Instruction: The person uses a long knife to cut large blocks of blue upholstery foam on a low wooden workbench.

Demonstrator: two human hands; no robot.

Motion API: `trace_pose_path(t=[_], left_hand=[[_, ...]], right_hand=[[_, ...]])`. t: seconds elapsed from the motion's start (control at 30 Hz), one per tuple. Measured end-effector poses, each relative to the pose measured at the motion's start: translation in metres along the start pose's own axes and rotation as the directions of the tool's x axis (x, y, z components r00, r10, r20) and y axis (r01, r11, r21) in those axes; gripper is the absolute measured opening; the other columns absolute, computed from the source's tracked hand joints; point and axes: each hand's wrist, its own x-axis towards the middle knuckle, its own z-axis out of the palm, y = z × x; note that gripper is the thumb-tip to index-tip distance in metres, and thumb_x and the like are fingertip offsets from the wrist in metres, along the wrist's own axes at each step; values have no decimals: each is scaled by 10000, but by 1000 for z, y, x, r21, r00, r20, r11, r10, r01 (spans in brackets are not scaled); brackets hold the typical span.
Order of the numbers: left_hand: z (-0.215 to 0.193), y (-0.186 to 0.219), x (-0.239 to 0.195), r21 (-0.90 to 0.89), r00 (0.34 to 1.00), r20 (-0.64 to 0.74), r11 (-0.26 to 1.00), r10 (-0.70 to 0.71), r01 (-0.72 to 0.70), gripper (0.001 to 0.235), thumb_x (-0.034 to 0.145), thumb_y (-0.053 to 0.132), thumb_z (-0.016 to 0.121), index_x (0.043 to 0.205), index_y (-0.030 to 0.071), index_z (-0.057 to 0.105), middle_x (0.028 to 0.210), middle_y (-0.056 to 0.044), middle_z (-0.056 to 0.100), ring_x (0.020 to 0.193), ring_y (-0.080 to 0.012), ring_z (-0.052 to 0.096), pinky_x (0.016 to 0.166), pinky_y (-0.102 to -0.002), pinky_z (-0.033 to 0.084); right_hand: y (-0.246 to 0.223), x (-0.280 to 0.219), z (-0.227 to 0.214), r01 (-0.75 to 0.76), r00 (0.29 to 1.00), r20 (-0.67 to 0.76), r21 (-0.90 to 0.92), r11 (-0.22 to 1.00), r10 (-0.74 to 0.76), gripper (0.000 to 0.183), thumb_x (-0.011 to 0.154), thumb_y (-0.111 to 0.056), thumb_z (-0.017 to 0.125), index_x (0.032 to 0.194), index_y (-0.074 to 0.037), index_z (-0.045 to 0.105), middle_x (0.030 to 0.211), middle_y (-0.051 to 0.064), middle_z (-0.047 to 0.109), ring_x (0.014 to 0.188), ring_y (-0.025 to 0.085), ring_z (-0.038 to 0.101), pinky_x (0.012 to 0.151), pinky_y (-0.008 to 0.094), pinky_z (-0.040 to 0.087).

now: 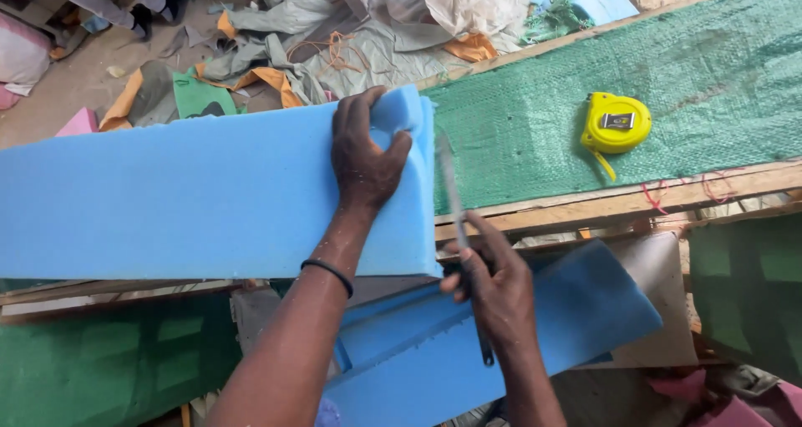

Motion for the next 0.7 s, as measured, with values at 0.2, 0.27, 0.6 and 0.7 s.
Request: trace_pose_path(t=[0.2,0.27,0.6,0.7], left_hand=[[-2,3,0,47,998,58,999,5,-8,604,876,330,789,1410,89,638,1389,-107,739,1307,-389,691,1212,-579,461],[-2,6,1,60,999,40,997,36,-38,648,846,373,861,1353,94,571,1391,-100,714,1300,-398,698,1289,-592,409],[8,-21,32,484,909,356,875,-219,21,1010,652,782,811,1542,329,664,1393,-60,644,1356,-359,568,1075,-595,359],[7,-37,19,258,992,118,966,-45,13,663,734,575,806,1247,171,689,1193,-39,742,1142,-334,700,995,-579,462]], right_hand=[[-2,-29,-3,-97,993,55,-183,978,108,609,1091,-197,628,1699,-197,609,1205,77,869,624,176,791,588,335,604],[-6,-45,-7,-136,968,184,-176,975,169,860,1080,-275,559,1861,-253,198,1739,30,651,857,207,836,721,410,662],[8,-98,-1,-526,746,-494,-27,850,447,450,1121,-264,706,1540,-155,829,799,176,747,629,270,607,598,536,587],[-3,-87,-10,-374,850,-433,-98,922,298,568,1158,-294,563,1679,-130,719,878,151,800,606,249,557,592,447,492]])
